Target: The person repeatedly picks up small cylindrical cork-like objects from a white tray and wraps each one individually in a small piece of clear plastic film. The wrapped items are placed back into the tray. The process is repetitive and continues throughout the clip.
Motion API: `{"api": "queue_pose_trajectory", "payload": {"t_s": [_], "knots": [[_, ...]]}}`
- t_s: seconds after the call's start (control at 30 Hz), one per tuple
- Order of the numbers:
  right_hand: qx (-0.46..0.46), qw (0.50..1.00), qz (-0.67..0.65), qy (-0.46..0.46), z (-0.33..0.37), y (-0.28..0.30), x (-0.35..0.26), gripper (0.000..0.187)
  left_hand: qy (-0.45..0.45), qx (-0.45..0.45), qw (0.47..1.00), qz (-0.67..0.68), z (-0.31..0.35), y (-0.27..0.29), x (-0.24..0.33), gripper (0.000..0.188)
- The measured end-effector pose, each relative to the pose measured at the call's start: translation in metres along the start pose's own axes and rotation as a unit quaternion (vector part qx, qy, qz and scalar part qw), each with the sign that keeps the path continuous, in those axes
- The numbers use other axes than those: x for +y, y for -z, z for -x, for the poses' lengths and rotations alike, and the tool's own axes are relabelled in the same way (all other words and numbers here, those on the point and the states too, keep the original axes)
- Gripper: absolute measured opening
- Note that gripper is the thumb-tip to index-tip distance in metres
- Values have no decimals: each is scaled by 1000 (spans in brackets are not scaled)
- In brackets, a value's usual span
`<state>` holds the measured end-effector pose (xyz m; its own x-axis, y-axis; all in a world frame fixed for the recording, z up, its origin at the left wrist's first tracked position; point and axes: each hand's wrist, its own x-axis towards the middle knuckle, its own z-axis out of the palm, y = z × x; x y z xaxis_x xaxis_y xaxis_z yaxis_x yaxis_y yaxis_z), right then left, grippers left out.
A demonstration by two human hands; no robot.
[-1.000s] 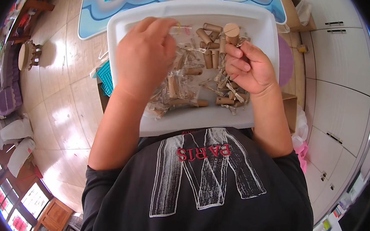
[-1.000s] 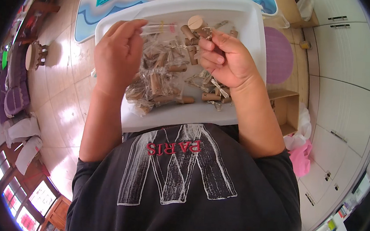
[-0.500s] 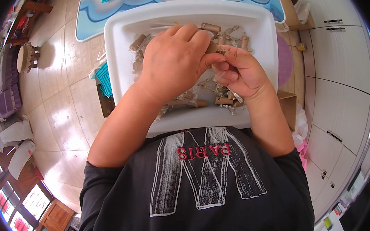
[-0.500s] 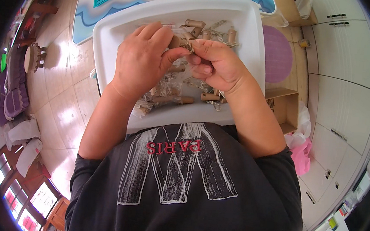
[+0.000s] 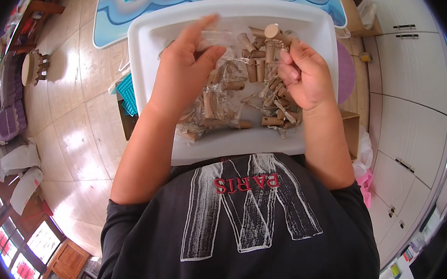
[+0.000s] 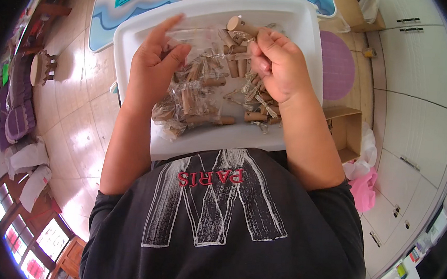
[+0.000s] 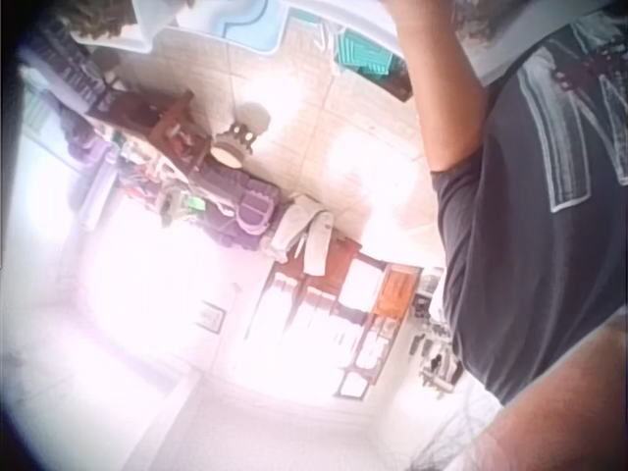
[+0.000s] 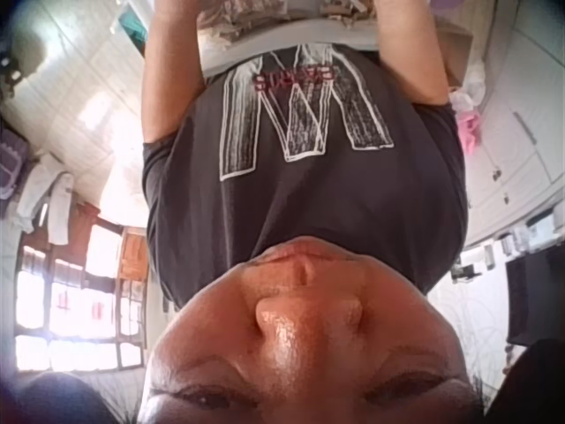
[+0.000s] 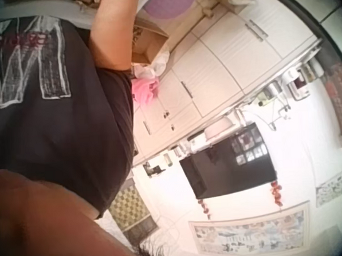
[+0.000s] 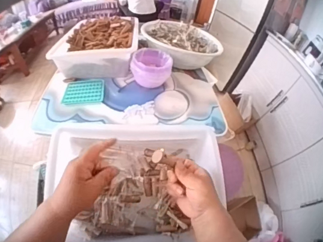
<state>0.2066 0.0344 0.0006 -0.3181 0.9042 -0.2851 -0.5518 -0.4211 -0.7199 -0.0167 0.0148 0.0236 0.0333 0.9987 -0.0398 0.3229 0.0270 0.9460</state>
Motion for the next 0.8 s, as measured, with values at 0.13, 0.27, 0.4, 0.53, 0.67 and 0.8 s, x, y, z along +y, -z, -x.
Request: {"api": "queue_pose_trajectory", "payload": {"t_s": [0.13,0.27,0.4,0.53,0.67,0.8], "knots": [[83,981,123,124,2,-13,3,19,109,4,989,104,-1,-3,-8,17],[84,929,260,250,6,-20,9,19,150,-33,975,158,-2,0,-12,13],[95,824,408,380,4,-18,16,18,172,-74,972,142,-1,2,-9,15],[105,773,475,408,4,-17,18,18,168,-121,966,157,0,4,-7,17],[88,782,489,377,6,-18,17,17,138,-124,970,157,1,5,-8,17],[36,839,467,278,9,-21,13,17,118,-106,978,136,1,0,-12,20]]}}
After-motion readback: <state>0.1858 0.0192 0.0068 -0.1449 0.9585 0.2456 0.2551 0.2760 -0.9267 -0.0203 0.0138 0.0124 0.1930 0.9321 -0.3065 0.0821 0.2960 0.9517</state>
